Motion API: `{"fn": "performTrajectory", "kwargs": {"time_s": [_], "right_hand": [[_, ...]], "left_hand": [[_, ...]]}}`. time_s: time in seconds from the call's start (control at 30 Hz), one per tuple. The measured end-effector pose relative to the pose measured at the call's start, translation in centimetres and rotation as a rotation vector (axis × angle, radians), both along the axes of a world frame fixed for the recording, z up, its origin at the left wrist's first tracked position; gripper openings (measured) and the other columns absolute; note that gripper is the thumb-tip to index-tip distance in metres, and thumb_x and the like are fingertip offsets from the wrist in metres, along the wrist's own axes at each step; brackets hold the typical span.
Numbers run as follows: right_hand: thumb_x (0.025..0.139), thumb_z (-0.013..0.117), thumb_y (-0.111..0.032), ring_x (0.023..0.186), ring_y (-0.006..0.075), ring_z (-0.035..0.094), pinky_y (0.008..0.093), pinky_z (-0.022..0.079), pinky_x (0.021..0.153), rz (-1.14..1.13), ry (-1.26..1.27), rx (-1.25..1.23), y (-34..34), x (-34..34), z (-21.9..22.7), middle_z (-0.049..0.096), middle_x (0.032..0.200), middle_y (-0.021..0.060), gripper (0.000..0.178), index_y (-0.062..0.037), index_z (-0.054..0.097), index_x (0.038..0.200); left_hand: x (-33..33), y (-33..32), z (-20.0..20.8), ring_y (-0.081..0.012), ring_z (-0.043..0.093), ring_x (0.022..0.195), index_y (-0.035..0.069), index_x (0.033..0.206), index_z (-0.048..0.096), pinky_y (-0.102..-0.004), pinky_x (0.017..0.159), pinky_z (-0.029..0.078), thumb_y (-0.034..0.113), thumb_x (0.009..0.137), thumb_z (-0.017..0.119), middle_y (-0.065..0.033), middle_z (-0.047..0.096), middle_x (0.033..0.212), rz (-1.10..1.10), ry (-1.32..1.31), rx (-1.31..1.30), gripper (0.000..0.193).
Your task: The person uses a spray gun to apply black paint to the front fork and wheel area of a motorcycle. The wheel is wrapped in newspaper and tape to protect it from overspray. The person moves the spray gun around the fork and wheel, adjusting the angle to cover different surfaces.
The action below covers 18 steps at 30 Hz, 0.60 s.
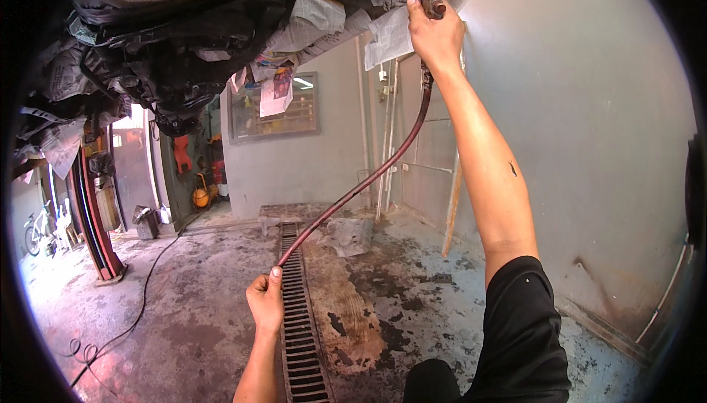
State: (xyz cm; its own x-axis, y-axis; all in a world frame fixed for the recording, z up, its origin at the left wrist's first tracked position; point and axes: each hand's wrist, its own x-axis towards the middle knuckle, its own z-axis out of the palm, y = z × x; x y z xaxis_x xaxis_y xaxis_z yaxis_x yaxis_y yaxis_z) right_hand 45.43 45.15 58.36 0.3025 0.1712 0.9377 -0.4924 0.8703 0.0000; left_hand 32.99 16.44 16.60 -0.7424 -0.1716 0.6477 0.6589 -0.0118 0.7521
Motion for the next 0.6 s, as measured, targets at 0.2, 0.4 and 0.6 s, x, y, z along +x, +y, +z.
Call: {"fn": "performTrajectory", "kwargs": {"time_s": [0.2,0.4,0.6], "right_hand": [[0.094,0.071,-0.033,0.072,0.0201,0.070,0.0376,0.053,0.072,-0.133,0.037,0.012,1.3,-1.4,-0.1,0.072,0.073,0.0063,0.028,-0.0060,0.072,0.098],[0.095,0.069,-0.034,0.083,0.0278,0.072,0.0403,0.053,0.078,-0.017,0.063,0.007,1.1,-1.2,-0.4,0.074,0.082,0.0099,0.028,-0.0068,0.072,0.101],[0.093,0.071,-0.031,0.094,0.0357,0.074,0.0422,0.055,0.086,-0.055,-0.079,-0.016,0.5,-1.3,-1.5,0.076,0.096,0.0201,0.049,-0.0035,0.066,0.133]], "left_hand": [[0.5,-1.0,1.9,-0.0077,0.033,0.061,0.004,0.063,0.048,-0.0301,0.052,0.028,0.044,0.097,0.073,0.0055,0.040,0.060,0.076,0.077,-0.008,0.059],[0.3,-1.3,2.6,-0.0078,0.032,0.061,0.005,0.063,0.043,-0.0304,0.052,0.027,0.044,0.097,0.074,0.0058,0.038,0.061,0.077,0.110,0.033,0.060],[0.5,-1.9,2.7,-0.0070,0.032,0.061,0.005,0.062,0.043,-0.0298,0.051,0.027,0.044,0.097,0.074,0.0059,0.039,0.060,0.103,0.095,-0.008,0.060]]}}
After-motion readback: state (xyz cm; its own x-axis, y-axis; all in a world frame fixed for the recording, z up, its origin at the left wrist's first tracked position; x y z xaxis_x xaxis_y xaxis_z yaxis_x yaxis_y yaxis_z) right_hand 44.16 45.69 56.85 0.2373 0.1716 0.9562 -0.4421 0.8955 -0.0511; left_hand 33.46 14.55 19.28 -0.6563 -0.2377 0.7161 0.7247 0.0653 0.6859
